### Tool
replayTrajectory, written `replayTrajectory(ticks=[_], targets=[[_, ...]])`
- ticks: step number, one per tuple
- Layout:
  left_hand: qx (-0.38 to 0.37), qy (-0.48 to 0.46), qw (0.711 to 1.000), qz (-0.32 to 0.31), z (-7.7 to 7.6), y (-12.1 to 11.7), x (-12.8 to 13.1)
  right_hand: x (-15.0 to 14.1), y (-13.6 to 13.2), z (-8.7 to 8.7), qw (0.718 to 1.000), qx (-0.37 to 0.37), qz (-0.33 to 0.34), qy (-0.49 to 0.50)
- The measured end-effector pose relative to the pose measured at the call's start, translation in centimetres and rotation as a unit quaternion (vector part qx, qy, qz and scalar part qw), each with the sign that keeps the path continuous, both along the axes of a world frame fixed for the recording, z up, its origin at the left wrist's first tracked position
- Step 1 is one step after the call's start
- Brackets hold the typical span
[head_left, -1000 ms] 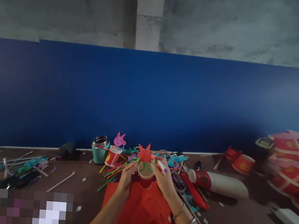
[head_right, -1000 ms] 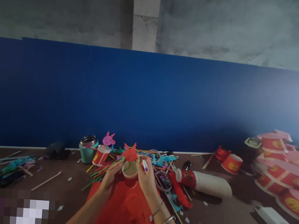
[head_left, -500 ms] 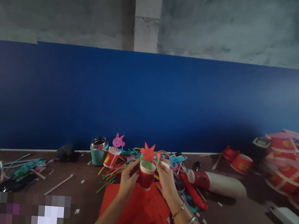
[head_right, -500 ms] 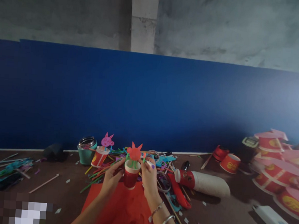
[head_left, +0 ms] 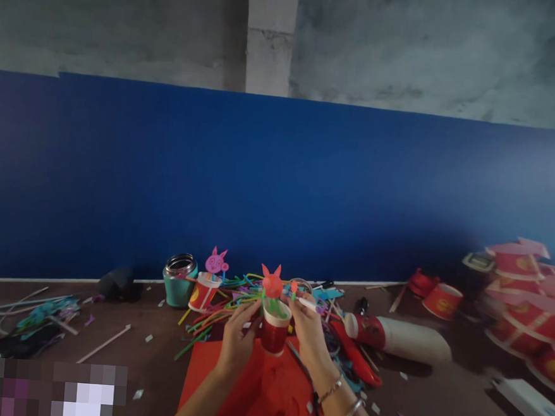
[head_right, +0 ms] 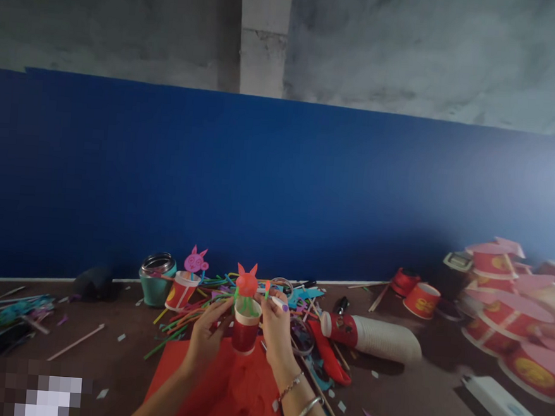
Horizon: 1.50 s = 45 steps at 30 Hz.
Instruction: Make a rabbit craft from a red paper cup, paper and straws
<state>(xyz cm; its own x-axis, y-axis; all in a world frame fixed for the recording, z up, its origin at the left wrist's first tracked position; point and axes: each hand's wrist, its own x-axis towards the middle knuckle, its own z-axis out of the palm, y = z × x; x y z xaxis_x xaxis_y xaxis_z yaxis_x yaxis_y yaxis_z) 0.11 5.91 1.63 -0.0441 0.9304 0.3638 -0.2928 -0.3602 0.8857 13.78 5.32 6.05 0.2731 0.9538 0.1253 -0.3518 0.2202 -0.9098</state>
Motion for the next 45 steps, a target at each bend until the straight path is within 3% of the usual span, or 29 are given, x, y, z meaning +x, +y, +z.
replayTrajectory(ticks=[5,14,21,29,36,45], targets=[[0.097,0.122,0.985,0.076,-0.2,-0.2,-0.1,-0.1,0.0,0.0,1.000,0.009,0.000,-0.002],[0.172,0.165,0.961,0.142,-1.4,-0.1,-0.4,-0.4,-0.3,0.4,1.000,0.009,0.005,0.010],[0.207,0.202,0.939,0.186,-0.4,-0.4,-0.4,-1.0,-0.9,1.4,1.000,-0.001,0.003,0.013],[0.193,0.222,0.933,0.206,-0.2,-0.5,-0.5,-1.0,-0.9,1.5,1.000,0.004,0.009,0.030],[0.219,0.291,0.912,0.191,-1.2,0.0,-0.9,-0.6,-0.7,1.3,1.000,0.017,0.020,0.016],[0.316,0.374,0.843,0.222,-1.4,0.4,-1.3,-0.2,-0.5,1.0,0.998,0.026,-0.008,-0.060]])
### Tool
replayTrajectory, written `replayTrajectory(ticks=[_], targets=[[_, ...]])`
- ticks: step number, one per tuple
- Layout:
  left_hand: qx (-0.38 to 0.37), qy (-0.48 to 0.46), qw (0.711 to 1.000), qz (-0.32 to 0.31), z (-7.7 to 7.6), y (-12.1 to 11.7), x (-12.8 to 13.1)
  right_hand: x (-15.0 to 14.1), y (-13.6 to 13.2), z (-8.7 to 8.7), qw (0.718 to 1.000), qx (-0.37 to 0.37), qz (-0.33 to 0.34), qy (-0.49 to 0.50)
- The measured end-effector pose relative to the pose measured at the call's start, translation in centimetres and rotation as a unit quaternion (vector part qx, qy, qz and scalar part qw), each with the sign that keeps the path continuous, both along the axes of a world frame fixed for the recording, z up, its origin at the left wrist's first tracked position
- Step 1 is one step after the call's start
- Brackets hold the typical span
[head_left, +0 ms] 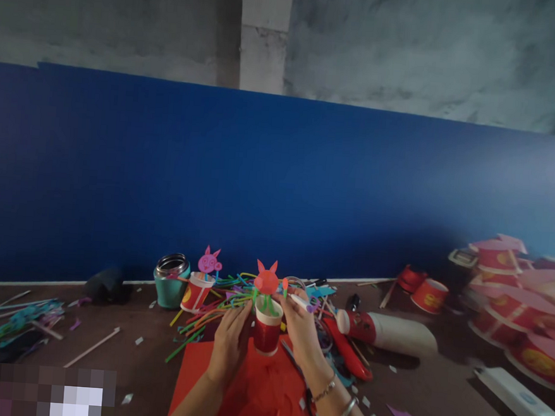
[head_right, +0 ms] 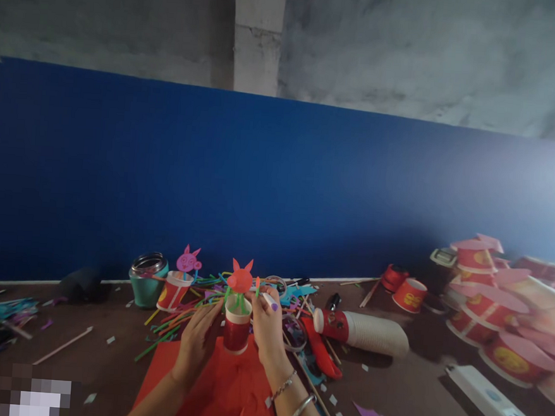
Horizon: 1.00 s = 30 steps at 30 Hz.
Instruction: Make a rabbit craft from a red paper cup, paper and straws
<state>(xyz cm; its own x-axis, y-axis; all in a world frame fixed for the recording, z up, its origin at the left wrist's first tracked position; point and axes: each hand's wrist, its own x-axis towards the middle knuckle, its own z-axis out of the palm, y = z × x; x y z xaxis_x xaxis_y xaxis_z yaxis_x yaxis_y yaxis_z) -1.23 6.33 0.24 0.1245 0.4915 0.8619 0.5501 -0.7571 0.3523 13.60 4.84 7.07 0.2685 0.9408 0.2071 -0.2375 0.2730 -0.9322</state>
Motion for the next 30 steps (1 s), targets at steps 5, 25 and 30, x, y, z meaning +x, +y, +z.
replayTrajectory(ticks=[5,25,30], targets=[[0.022,0.018,1.000,-0.003,0.10,0.00,-0.10,-0.08,-0.10,-0.05,1.000,0.000,-0.009,-0.025],[-0.001,0.007,1.000,-0.016,0.00,-0.13,0.17,0.13,-0.17,0.49,0.999,0.011,-0.015,-0.029],[0.008,0.024,1.000,-0.004,-0.08,-0.13,0.07,0.17,-0.15,0.45,1.000,-0.001,-0.013,-0.022]])
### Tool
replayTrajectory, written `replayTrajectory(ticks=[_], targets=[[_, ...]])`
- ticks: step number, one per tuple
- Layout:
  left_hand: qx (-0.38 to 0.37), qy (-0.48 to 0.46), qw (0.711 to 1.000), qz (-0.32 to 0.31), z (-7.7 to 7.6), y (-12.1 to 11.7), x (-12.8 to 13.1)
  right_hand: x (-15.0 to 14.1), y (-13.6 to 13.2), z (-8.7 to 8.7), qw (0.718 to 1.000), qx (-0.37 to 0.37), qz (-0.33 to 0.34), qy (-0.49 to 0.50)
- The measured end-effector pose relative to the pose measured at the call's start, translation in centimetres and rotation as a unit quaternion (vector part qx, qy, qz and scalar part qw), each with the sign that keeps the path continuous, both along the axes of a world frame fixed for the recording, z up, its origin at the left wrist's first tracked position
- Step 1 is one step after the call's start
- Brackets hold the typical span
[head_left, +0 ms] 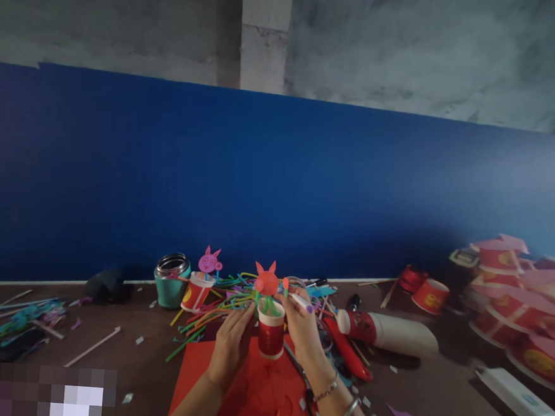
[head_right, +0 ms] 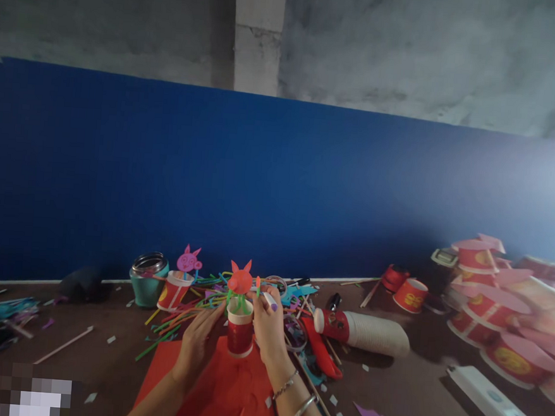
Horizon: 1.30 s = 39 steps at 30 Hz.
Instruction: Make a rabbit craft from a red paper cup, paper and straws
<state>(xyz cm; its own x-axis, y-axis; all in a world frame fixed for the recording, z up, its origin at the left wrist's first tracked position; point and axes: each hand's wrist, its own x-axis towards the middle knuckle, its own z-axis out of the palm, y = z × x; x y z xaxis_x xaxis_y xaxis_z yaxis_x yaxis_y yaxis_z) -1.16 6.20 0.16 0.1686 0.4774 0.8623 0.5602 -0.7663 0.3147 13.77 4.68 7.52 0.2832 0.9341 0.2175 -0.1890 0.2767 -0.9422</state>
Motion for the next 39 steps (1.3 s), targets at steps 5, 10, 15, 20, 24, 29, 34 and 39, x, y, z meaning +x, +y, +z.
replayTrajectory(ticks=[5,10,15,20,24,29,34,39], targets=[[0.005,-0.011,1.000,-0.003,0.3,-0.1,0.1,-0.1,-0.2,0.3,1.000,-0.001,-0.003,0.000],[0.013,-0.030,0.999,-0.013,0.7,-0.3,0.2,-0.2,-0.2,0.4,1.000,0.003,-0.007,-0.002],[0.003,-0.029,0.999,-0.015,0.5,-0.3,0.1,-0.3,-0.3,0.3,1.000,0.006,0.001,0.000],[-0.006,-0.036,0.999,-0.033,0.6,-0.4,0.1,-0.3,-0.4,0.4,1.000,0.003,0.004,0.004],[-0.001,-0.035,0.999,-0.029,1.0,-0.6,0.0,-0.5,-0.5,0.7,1.000,0.003,-0.001,0.003],[0.009,-0.049,0.998,-0.027,1.8,-1.0,0.0,-0.6,-0.6,0.7,1.000,0.005,0.006,0.009],[-0.001,-0.064,0.997,-0.039,1.9,-0.9,-0.1,-0.6,-0.4,0.4,1.000,0.005,0.015,0.017],[-0.121,-0.171,0.974,-0.082,1.4,-0.9,0.3,-0.2,-0.2,0.1,0.998,-0.006,0.036,0.058]])
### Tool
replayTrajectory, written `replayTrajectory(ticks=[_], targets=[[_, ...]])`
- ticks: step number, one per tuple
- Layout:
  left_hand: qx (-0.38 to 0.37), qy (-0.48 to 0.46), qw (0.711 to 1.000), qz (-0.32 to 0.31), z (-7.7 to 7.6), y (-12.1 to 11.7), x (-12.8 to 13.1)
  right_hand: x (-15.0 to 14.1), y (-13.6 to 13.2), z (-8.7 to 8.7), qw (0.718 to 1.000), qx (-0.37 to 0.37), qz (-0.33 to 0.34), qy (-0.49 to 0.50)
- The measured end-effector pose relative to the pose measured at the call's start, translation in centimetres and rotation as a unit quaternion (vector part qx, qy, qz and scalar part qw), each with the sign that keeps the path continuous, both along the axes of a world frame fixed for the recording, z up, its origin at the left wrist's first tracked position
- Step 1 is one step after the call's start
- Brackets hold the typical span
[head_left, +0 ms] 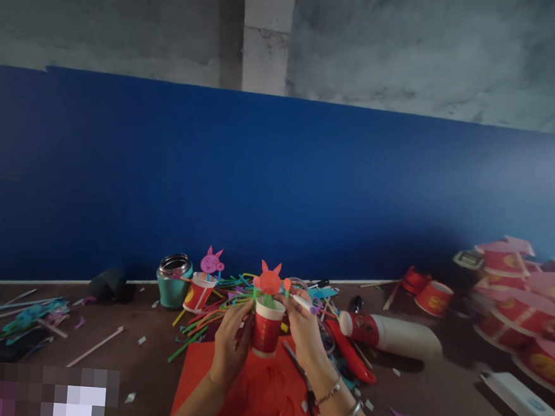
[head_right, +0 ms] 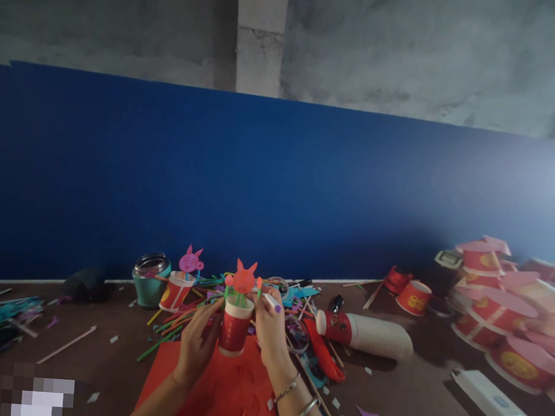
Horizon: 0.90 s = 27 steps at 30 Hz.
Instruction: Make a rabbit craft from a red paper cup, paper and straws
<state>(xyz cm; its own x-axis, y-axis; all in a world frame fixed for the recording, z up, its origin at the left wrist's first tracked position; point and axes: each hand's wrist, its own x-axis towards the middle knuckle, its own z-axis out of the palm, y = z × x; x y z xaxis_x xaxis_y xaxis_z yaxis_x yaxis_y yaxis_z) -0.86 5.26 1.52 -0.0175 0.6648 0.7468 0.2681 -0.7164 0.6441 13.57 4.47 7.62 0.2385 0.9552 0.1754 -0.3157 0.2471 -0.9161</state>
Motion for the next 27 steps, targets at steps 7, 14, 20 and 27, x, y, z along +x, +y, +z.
replayTrajectory(ticks=[7,14,20,27], targets=[[-0.228,-0.219,0.931,-0.185,-0.4,-0.7,1.4,0.4,0.2,-0.2,1.000,-0.018,0.000,-0.007],[-0.332,-0.276,0.873,-0.227,0.7,-0.6,1.8,0.2,-0.6,1.2,0.994,0.026,0.024,-0.099],[-0.354,-0.315,0.849,-0.233,1.8,-0.6,1.3,1.4,-0.5,1.1,0.982,0.007,0.018,-0.190],[-0.355,-0.306,0.844,-0.261,1.5,-0.2,1.4,1.0,-0.2,0.4,0.986,-0.024,0.016,-0.164]])
